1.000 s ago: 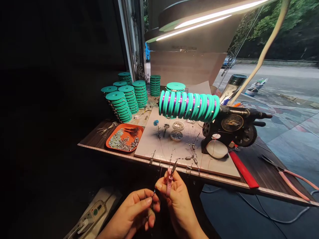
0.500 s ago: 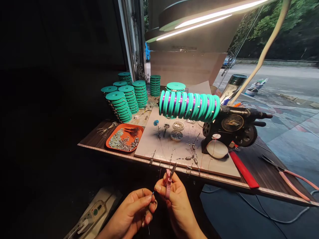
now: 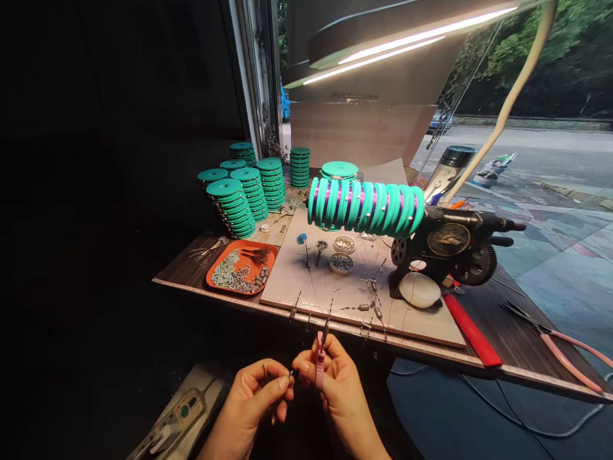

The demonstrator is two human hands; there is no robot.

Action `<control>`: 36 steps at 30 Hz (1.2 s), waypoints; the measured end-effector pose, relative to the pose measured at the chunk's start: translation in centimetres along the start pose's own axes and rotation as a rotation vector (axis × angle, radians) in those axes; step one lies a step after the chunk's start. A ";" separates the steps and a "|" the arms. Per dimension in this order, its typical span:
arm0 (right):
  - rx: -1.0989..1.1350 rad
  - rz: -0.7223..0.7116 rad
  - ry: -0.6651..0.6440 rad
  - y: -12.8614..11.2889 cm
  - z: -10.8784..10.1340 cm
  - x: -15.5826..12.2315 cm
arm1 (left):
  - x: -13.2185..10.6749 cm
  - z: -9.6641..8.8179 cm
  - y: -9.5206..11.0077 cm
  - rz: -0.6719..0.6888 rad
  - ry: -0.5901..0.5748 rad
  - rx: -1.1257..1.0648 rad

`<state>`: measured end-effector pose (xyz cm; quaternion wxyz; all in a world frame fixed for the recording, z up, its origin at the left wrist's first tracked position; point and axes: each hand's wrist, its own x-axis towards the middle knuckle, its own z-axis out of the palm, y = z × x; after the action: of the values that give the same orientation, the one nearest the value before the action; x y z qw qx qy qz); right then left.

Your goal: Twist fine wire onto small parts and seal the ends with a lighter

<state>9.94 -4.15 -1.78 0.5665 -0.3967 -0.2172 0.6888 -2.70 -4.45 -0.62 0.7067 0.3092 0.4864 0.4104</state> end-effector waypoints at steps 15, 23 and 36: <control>-0.248 -0.244 -0.081 0.0 0.0 -0.4 | 0.0 0.1 0.5 -0.001 -0.040 0.133; -0.223 -0.195 -0.148 -0.1 -0.4 0.1 | -0.2 0.0 -0.1 -0.082 -0.005 0.051; -0.813 -0.592 -0.193 0.2 -1.2 -0.5 | 0.5 -0.1 0.2 0.068 0.008 0.262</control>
<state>10.78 -4.86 -2.46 0.5145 -0.4411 -0.6219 0.3923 -2.76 -3.92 -0.67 0.6438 0.4137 0.5279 0.3683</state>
